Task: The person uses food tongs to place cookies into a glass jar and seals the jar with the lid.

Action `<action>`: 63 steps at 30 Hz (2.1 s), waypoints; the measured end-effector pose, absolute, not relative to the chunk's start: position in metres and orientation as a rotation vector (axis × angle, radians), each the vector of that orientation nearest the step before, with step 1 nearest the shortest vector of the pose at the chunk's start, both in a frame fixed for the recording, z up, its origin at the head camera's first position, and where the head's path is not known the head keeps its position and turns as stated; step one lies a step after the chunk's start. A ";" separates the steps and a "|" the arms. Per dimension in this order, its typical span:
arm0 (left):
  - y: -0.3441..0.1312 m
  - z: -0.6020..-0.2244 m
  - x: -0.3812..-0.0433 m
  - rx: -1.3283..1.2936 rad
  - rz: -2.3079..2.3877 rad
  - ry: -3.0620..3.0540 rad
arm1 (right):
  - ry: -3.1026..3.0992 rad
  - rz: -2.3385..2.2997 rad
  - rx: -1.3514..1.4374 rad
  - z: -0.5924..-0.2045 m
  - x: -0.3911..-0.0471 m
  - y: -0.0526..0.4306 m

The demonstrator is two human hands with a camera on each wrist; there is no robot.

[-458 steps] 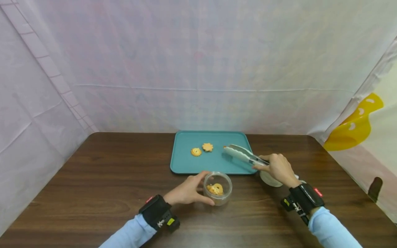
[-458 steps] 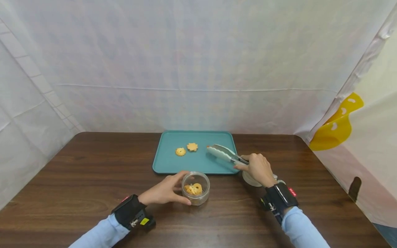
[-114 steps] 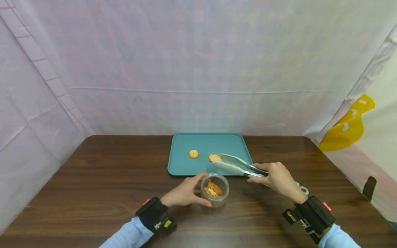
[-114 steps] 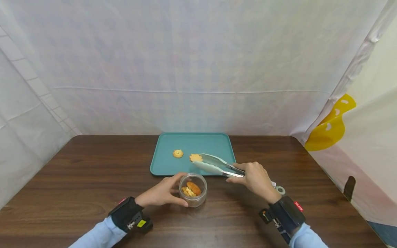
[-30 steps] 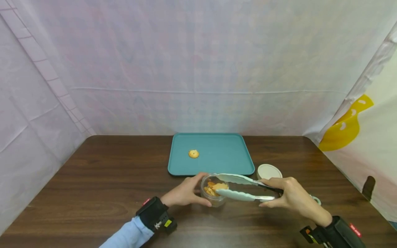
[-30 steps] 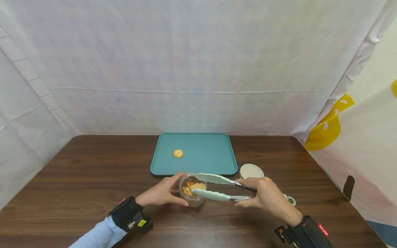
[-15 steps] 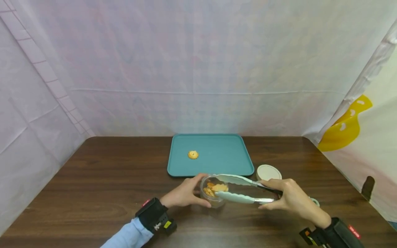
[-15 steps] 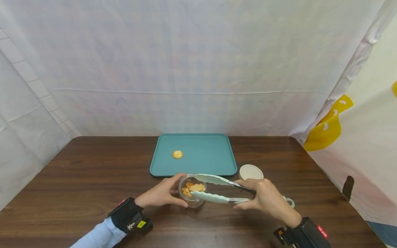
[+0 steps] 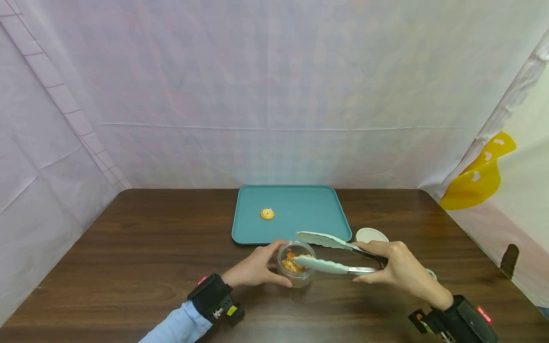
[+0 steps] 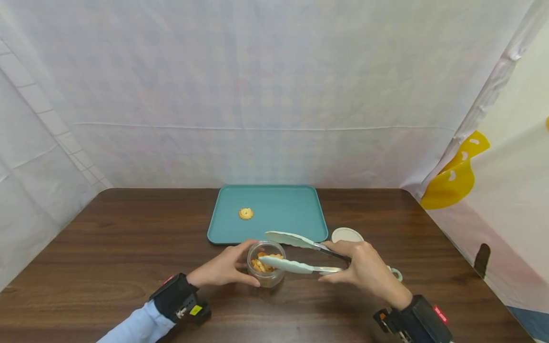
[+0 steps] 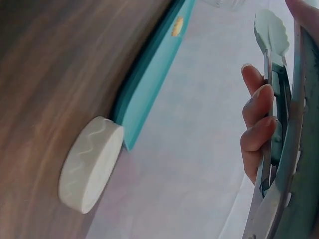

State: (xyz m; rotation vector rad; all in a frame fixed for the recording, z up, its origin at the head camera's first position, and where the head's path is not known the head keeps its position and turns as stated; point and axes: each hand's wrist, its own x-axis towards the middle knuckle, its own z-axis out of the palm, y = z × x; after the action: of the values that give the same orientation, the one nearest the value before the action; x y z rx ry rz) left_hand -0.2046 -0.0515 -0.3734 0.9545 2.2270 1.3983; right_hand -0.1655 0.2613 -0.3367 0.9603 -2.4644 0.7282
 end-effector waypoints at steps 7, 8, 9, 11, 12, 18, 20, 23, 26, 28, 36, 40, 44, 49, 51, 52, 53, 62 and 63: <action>-0.053 -0.372 -0.204 0.946 1.382 2.233 | -2.469 0.734 0.932 -0.331 -0.177 0.252; -0.053 -0.372 -0.204 0.951 1.383 2.234 | -2.468 0.731 0.931 -0.331 -0.179 0.251; -0.053 -0.372 -0.203 0.950 1.383 2.235 | -2.468 0.731 0.926 -0.330 -0.181 0.250; -0.053 -0.371 -0.203 0.946 1.391 2.233 | -2.473 0.719 0.910 -0.328 -0.185 0.248; -0.053 -0.371 -0.202 0.946 1.398 2.229 | -2.473 0.713 0.900 -0.327 -0.187 0.247; -0.053 -0.372 -0.203 0.953 1.413 2.219 | -2.518 0.686 0.871 -0.324 -0.204 0.237; -0.053 -0.373 -0.204 0.960 1.413 2.218 | -2.533 0.674 0.875 -0.324 -0.210 0.234; -0.053 -0.373 -0.205 0.973 1.408 2.221 | -2.560 0.675 0.872 -0.325 -0.219 0.228; -0.053 -0.374 -0.205 0.965 1.404 2.221 | -2.591 0.685 0.848 -0.328 -0.229 0.222; -0.053 -0.374 -0.204 0.962 1.403 2.224 | -2.616 0.692 0.821 -0.330 -0.235 0.218; -0.052 -0.372 -0.203 0.961 1.416 2.220 | -2.711 0.608 0.720 -0.343 -0.255 0.204; -0.051 -0.372 -0.203 0.956 1.414 2.219 | -2.745 0.540 0.699 -0.350 -0.262 0.201; -0.051 -0.374 -0.205 0.950 1.410 2.209 | -2.759 0.508 0.703 -0.356 -0.269 0.198; -0.051 -0.375 -0.205 0.946 1.402 2.202 | -2.762 0.514 0.707 -0.357 -0.275 0.193; -0.051 -0.375 -0.205 0.941 1.401 2.201 | -2.771 0.525 0.698 -0.356 -0.277 0.191; -0.051 -0.375 -0.205 0.939 1.401 2.201 | -2.776 0.527 0.693 -0.355 -0.278 0.189; -0.051 -0.375 -0.205 0.940 1.402 2.200 | -2.780 0.523 0.687 -0.354 -0.279 0.188; -0.051 -0.374 -0.205 0.942 1.397 2.205 | -2.840 0.478 0.637 -0.357 -0.290 0.179; -0.051 -0.374 -0.205 0.942 1.398 2.206 | -2.845 0.477 0.634 -0.358 -0.291 0.178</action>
State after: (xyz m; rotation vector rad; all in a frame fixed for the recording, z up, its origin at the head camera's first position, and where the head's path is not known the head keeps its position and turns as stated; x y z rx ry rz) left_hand -0.2054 -0.0506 -0.3736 0.9419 2.2058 1.3975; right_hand -0.2906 0.1784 -0.3580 0.6337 -2.8450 0.4773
